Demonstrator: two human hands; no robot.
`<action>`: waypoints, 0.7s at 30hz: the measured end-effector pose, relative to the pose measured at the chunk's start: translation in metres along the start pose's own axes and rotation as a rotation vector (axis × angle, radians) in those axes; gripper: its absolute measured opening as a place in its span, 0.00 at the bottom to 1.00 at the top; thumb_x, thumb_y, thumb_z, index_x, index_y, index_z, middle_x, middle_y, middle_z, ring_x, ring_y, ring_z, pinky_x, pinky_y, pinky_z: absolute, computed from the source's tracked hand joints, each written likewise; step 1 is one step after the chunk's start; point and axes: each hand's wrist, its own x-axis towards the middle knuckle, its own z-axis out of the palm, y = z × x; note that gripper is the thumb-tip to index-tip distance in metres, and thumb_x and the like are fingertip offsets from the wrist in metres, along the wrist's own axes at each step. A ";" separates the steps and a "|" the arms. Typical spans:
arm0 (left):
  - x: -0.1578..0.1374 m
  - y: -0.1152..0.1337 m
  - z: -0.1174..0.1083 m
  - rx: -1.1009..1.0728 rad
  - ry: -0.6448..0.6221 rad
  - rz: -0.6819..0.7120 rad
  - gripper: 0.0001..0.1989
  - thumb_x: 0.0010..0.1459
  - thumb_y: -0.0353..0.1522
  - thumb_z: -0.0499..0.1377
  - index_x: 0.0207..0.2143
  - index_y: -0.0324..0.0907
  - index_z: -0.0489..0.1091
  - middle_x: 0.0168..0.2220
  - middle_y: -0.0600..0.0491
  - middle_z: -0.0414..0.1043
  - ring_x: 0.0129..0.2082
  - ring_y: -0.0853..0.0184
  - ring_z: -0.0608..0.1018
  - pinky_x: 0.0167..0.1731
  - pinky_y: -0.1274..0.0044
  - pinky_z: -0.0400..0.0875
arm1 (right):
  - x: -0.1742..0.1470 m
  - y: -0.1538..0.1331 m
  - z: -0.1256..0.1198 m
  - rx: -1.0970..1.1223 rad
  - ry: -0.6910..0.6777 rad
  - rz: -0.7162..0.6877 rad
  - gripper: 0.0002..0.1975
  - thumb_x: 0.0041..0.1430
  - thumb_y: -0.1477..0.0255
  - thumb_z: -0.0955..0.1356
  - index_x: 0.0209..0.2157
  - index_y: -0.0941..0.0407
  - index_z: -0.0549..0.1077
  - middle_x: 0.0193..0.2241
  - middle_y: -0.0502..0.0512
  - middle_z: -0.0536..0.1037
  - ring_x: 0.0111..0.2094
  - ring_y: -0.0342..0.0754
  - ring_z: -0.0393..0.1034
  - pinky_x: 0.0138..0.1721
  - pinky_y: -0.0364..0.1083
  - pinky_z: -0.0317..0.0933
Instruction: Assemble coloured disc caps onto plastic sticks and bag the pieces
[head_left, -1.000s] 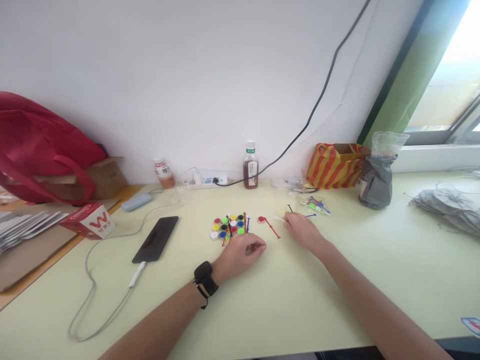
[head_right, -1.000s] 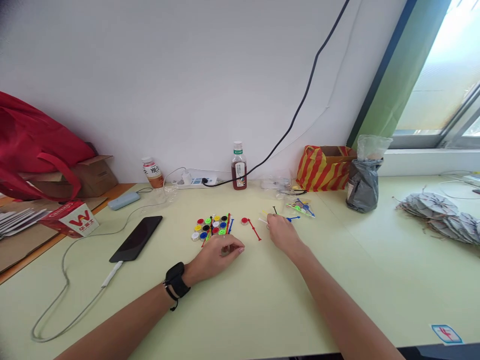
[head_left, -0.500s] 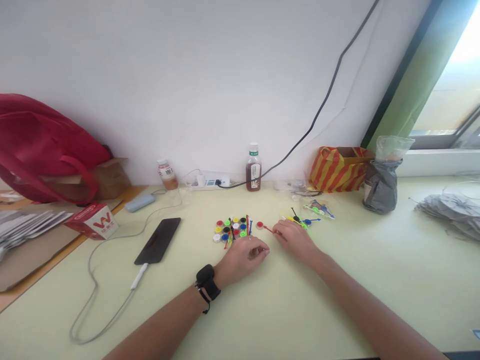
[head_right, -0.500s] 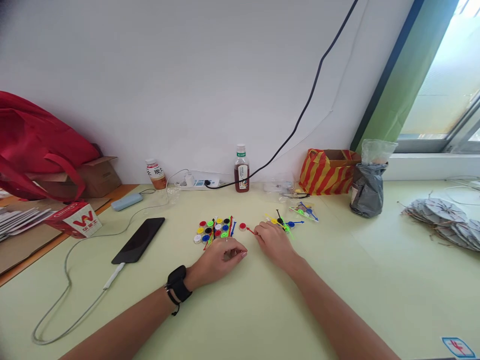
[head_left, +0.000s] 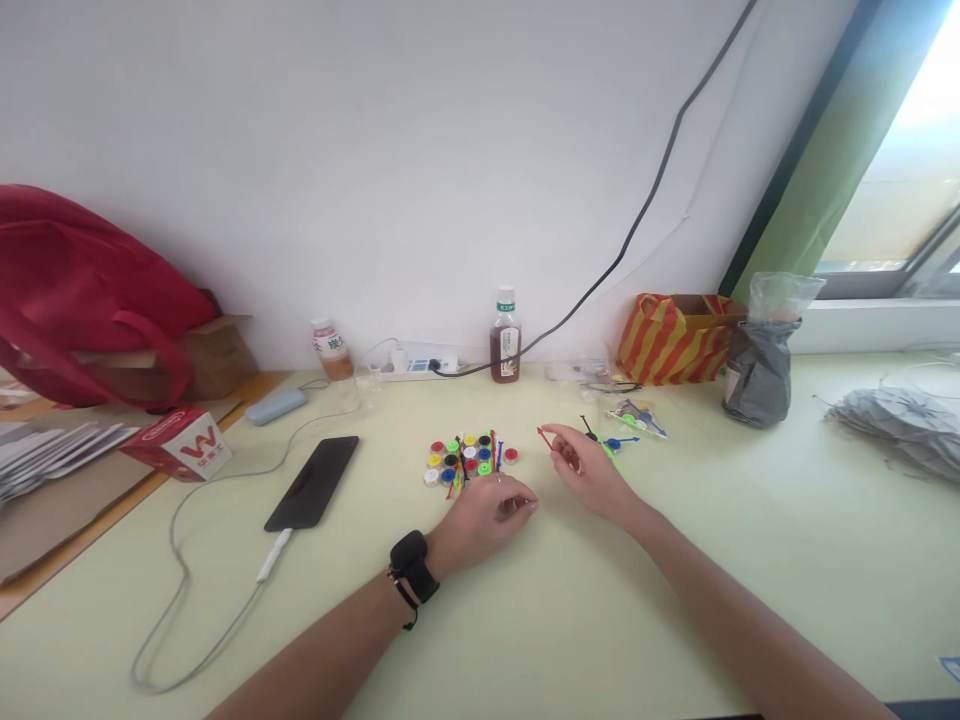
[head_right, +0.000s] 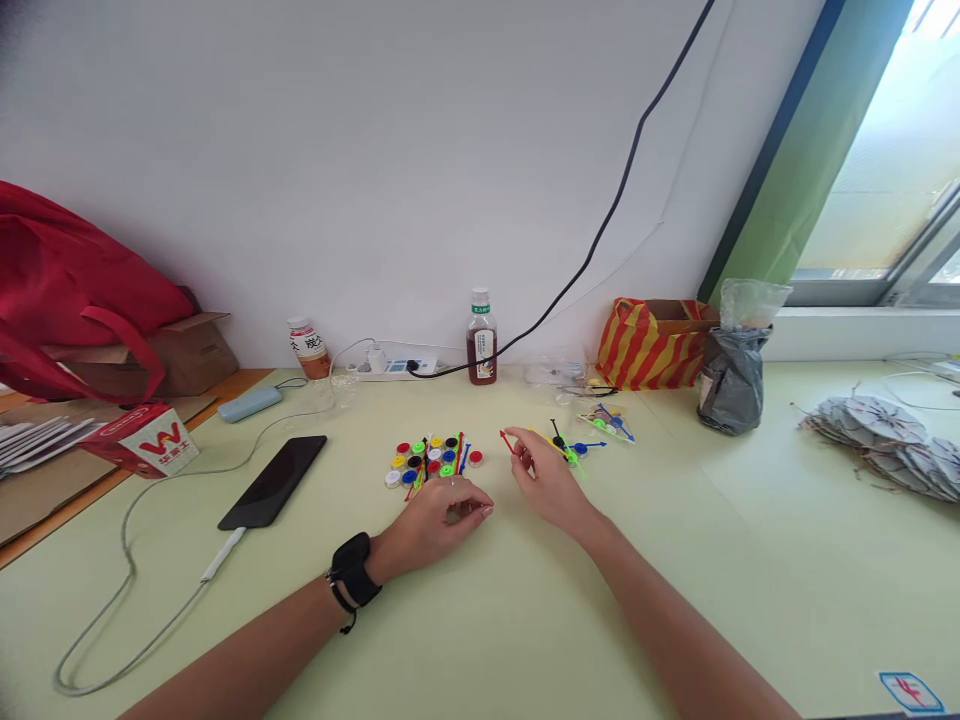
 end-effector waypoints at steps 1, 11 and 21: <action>0.000 0.000 0.000 -0.001 -0.001 0.003 0.10 0.67 0.35 0.58 0.37 0.44 0.78 0.32 0.51 0.78 0.31 0.66 0.77 0.31 0.76 0.70 | 0.001 0.000 0.000 0.040 0.011 0.011 0.15 0.64 0.69 0.64 0.52 0.53 0.70 0.37 0.55 0.74 0.35 0.49 0.69 0.36 0.49 0.64; 0.005 -0.008 -0.006 0.493 0.133 0.098 0.25 0.67 0.37 0.58 0.64 0.43 0.65 0.66 0.43 0.66 0.66 0.44 0.62 0.62 0.51 0.58 | 0.006 0.001 0.000 0.320 0.058 0.135 0.18 0.62 0.52 0.68 0.41 0.53 0.68 0.34 0.52 0.71 0.34 0.48 0.68 0.34 0.47 0.66; 0.006 -0.008 -0.007 0.427 -0.003 0.168 0.12 0.68 0.33 0.57 0.51 0.46 0.73 0.52 0.47 0.77 0.61 0.48 0.67 0.57 0.55 0.63 | 0.003 -0.011 0.002 0.189 0.036 0.096 0.17 0.67 0.52 0.62 0.38 0.52 0.68 0.29 0.49 0.67 0.30 0.48 0.61 0.30 0.46 0.58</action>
